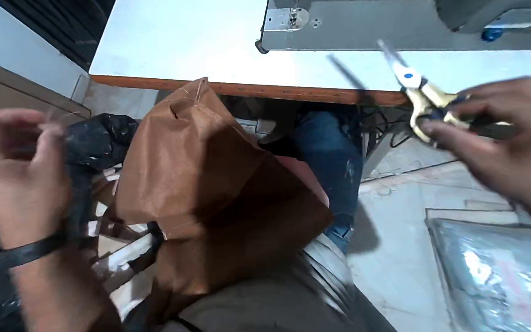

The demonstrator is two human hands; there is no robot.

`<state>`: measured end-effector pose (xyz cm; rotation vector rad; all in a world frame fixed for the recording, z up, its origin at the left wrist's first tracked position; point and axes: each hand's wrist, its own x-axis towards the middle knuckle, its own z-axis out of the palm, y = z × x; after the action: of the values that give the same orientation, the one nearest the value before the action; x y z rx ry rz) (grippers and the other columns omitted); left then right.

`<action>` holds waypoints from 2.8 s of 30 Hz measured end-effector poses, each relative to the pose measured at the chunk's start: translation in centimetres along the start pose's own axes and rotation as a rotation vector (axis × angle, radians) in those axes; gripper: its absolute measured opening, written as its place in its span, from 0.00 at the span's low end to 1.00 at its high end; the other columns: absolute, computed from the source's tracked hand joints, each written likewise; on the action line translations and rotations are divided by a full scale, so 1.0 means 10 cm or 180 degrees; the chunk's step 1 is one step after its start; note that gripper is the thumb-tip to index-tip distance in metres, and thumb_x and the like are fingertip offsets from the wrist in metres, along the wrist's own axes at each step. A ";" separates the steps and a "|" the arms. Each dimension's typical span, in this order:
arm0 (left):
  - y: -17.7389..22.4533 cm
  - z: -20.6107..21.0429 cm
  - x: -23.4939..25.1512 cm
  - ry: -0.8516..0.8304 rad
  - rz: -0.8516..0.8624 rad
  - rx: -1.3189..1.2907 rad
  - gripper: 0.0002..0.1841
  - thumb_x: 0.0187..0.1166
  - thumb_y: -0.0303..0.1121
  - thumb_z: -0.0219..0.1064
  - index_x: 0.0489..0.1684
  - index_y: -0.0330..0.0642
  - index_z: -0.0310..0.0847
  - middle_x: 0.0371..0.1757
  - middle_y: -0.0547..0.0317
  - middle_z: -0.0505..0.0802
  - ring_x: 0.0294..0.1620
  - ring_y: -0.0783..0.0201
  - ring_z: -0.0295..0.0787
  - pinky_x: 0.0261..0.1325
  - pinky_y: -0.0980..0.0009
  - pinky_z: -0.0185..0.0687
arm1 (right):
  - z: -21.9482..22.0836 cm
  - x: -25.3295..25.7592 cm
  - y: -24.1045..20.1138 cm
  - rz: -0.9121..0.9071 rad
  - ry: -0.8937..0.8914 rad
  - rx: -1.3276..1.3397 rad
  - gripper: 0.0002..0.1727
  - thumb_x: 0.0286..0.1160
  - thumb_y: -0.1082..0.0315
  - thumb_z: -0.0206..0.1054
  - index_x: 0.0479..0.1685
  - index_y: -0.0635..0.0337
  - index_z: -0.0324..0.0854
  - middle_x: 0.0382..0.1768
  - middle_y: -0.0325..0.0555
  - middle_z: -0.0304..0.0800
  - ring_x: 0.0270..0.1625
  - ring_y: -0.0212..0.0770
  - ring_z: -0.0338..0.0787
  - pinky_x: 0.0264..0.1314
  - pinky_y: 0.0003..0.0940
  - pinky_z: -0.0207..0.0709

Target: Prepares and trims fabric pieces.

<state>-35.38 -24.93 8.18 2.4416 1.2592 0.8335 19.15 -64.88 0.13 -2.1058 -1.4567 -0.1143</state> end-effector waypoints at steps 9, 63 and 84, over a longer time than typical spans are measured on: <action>1.55 1.09 0.26 -0.1610 0.2468 -0.0169 0.29 0.77 0.64 0.67 0.75 0.64 0.83 0.82 0.72 0.81 0.93 0.58 0.58 0.95 0.42 0.45 | -0.05 0.90 -0.09 0.0472 -0.0054 -0.0722 0.35 0.84 0.35 0.55 0.67 0.58 0.83 0.78 0.64 0.76 0.81 0.70 0.72 0.79 0.76 0.63; -0.10 -1.54 -0.21 -0.0283 0.2164 0.0210 0.07 0.77 0.44 0.74 0.42 0.56 0.96 0.32 0.74 0.89 0.37 0.73 0.83 0.46 0.67 0.75 | 1.10 1.51 -4.22 -0.2491 -0.0802 0.1550 0.08 0.77 0.58 0.68 0.30 0.44 0.85 0.33 0.28 0.83 0.36 0.26 0.83 0.33 0.26 0.78; -2.07 -0.80 0.53 -0.0777 0.0583 -0.1410 0.13 0.64 0.50 0.83 0.30 0.52 0.93 0.36 0.65 0.93 0.39 0.66 0.90 0.43 0.67 0.89 | 2.47 2.13 -4.89 -0.1425 -0.1793 0.2608 0.12 0.76 0.53 0.74 0.39 0.51 0.91 0.38 0.37 0.92 0.43 0.36 0.91 0.48 0.44 0.89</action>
<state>-51.33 -8.67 6.62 2.2292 0.6857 0.7365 -21.39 -23.00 7.30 -1.1599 -1.8416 0.8260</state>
